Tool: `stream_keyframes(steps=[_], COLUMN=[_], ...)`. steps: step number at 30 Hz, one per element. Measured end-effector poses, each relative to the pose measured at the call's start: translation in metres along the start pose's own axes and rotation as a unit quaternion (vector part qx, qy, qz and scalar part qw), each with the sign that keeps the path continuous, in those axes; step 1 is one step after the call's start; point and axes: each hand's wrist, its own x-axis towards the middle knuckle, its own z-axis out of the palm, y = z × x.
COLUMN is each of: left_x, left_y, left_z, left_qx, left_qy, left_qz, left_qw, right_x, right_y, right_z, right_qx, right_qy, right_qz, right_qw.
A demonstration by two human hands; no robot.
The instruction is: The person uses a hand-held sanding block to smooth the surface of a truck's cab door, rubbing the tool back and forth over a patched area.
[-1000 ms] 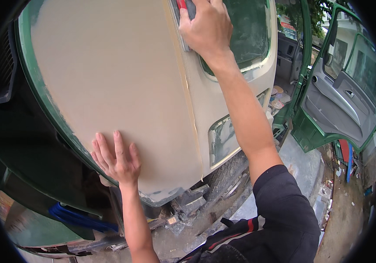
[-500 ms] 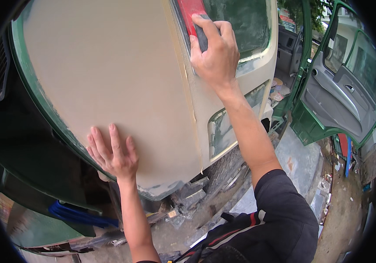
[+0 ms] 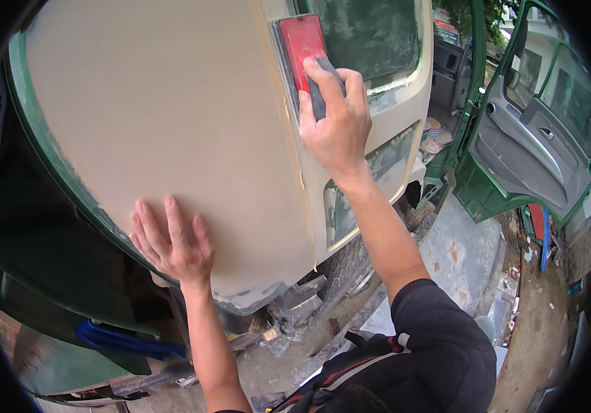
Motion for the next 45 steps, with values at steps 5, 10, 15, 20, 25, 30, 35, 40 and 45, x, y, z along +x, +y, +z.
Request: stream_keyframes(steps=[5,10,15,20,25,30,35,40,45], left_x=[-0.001,0.001,0.001,0.001,0.003,0.003,0.004,0.000,0.002], left_y=[0.005,0.003,0.004,0.002,0.004,0.001,0.002,-0.002,0.000], left_z=[-0.002,-0.001,-0.002,-0.001,-0.001,-0.002,-0.004,-0.001,-0.004], left_qx=[-0.007,-0.008,-0.014,-0.016,-0.017,-0.017,-0.013,-0.019,-0.011], left_qy=[-0.012,-0.002,-0.005,0.002,0.005,0.004,0.000,0.006,0.004], left_qz=[-0.002,0.001,0.006,0.006,0.006,0.014,0.020,0.009,0.021], left_qw=[1.000,1.000,1.000,1.000,1.000,1.000,1.000,1.000,1.000], right_x=[-0.003,-0.036,-0.011,-0.052,-0.034,-0.062,-0.067,-0.054,-0.097], right_y=[0.009,0.003,0.005,0.001,0.002,0.005,-0.005,0.008,0.009], right_z=[-0.006,-0.009,-0.010,-0.014,-0.013,-0.015,-0.015,-0.015,-0.015], right_qx=[0.004,-0.002,-0.004,0.001,-0.010,0.007,-0.003,-0.003,0.007], right_qy=[-0.016,-0.007,-0.017,-0.016,-0.013,-0.023,-0.002,-0.001,-0.006], right_qz=[0.023,0.020,0.035,0.026,0.036,0.039,0.052,0.052,0.060], right_qw=[1.000,1.000,0.999,1.000,0.999,0.999,0.999,0.999,0.998])
